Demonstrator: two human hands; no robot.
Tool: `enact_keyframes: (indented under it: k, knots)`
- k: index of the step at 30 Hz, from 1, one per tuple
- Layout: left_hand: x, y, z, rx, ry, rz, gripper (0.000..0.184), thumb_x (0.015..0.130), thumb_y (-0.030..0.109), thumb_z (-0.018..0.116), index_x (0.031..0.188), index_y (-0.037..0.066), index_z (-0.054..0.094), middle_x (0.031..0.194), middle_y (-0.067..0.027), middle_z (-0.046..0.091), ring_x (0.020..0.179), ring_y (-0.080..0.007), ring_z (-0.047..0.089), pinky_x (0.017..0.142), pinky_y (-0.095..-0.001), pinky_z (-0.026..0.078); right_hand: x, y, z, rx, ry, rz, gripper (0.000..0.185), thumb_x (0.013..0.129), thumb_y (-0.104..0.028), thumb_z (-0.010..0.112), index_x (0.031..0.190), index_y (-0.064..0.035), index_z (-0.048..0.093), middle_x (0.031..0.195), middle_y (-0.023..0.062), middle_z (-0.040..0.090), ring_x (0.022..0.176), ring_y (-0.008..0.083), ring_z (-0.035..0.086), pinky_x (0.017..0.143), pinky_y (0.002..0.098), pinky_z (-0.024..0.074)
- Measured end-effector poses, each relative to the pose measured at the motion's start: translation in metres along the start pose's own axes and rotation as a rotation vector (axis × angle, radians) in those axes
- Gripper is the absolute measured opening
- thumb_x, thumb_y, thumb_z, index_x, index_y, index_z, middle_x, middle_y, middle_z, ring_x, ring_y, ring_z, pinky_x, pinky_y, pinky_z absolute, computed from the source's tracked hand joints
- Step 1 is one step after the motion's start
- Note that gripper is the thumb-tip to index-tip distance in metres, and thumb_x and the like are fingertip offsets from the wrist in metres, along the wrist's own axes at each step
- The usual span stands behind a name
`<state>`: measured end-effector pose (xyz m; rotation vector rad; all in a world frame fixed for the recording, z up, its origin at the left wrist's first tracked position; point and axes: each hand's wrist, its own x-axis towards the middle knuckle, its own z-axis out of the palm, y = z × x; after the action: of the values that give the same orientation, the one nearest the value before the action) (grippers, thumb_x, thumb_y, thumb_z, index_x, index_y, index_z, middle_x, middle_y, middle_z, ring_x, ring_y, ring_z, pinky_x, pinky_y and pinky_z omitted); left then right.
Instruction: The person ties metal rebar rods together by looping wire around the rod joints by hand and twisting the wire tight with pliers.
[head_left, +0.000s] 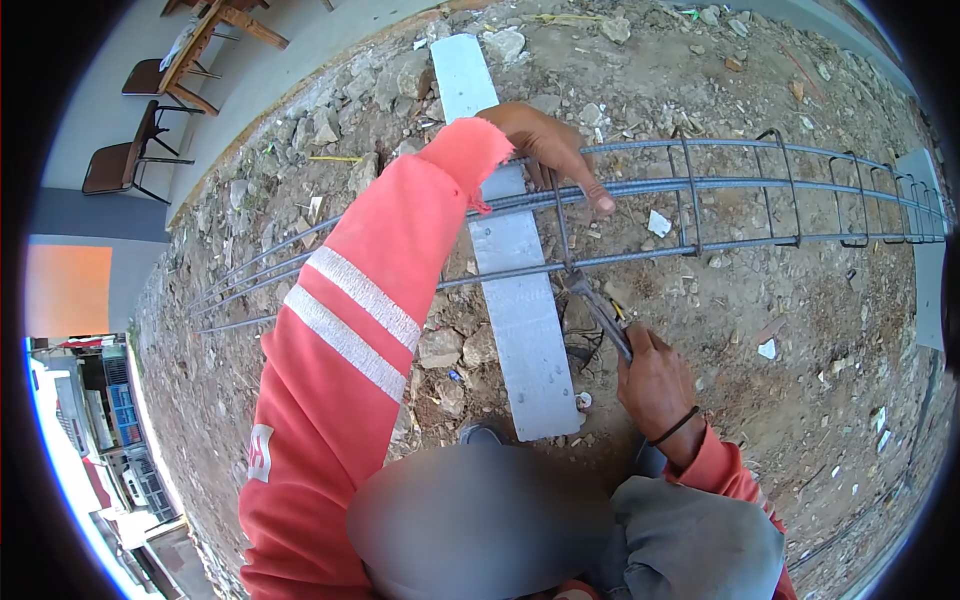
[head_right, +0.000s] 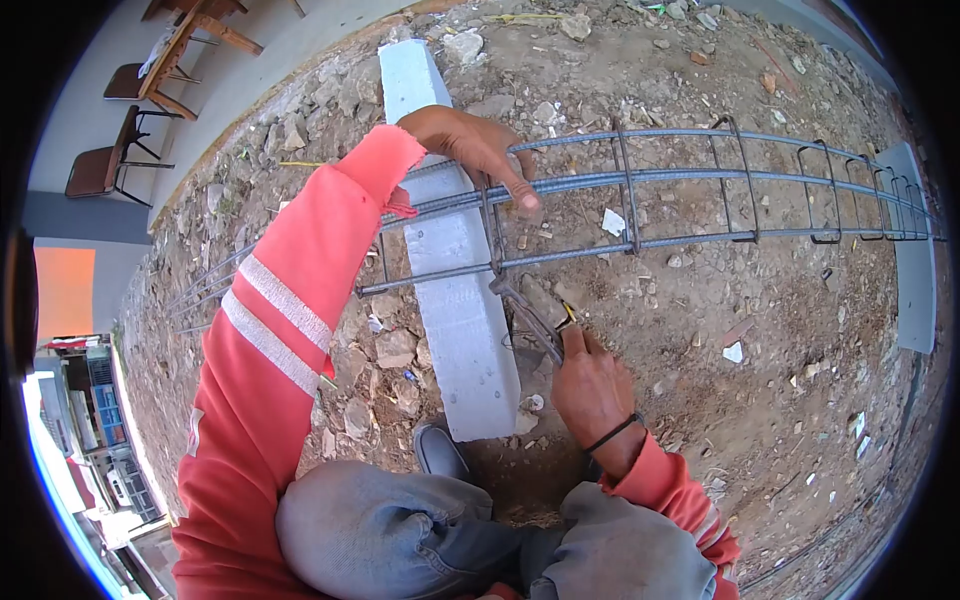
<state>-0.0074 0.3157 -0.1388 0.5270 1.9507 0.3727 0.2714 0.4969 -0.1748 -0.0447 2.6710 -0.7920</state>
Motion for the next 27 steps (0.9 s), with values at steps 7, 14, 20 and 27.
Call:
enact_keyframes:
  k: [7,14,20,27]
  knots:
    - [-0.001,-0.010,0.013,0.229,0.244,0.014,0.099,0.057,0.088,0.071,0.103,0.000,0.070,0.080,-0.0099,0.063,0.081,-0.0265,0.067,0.064,-0.0443,0.050,0.002,0.011,0.017,0.073,0.024,-0.048,0.027,0.084,-0.008,0.062,0.109,-0.0014,0.055,0.098,0.0264,0.067,0.085,0.0484,0.066,0.073,0.0562,0.0529]
    - [-0.023,0.011,0.011,0.272,0.252,-0.069,0.102,0.068,0.094,0.054,0.091,-0.005,0.069,0.082,-0.0155,0.064,0.087,-0.0306,0.066,0.066,-0.0472,0.051,0.005,0.017,0.026,0.088,0.076,-0.072,0.027,0.083,-0.007,0.064,0.109,-0.0019,0.056,0.096,0.0243,0.066,0.084,0.0469,0.066,0.072,0.0547,0.0528]
    - [-0.006,-0.005,0.015,0.183,0.326,0.093,0.102,0.072,0.094,0.050,0.091,-0.005,0.068,0.085,-0.0185,0.065,0.089,-0.0342,0.067,0.072,-0.0508,0.053,0.010,0.020,0.047,0.124,0.170,-0.070,0.019,0.087,-0.007,0.061,0.105,-0.0016,0.058,0.093,0.0241,0.066,0.083,0.0471,0.064,0.070,0.0529,0.0507]
    - [-0.004,-0.008,0.017,0.260,0.382,0.089,0.100,0.076,0.092,0.047,0.088,-0.005,0.069,0.083,-0.0204,0.065,0.086,-0.0347,0.067,0.071,-0.0485,0.053,0.011,0.022,0.043,0.037,0.215,-0.028,0.026,0.086,-0.010,0.066,0.110,-0.0035,0.060,0.098,0.0202,0.067,0.086,0.0450,0.065,0.072,0.0528,0.0518]
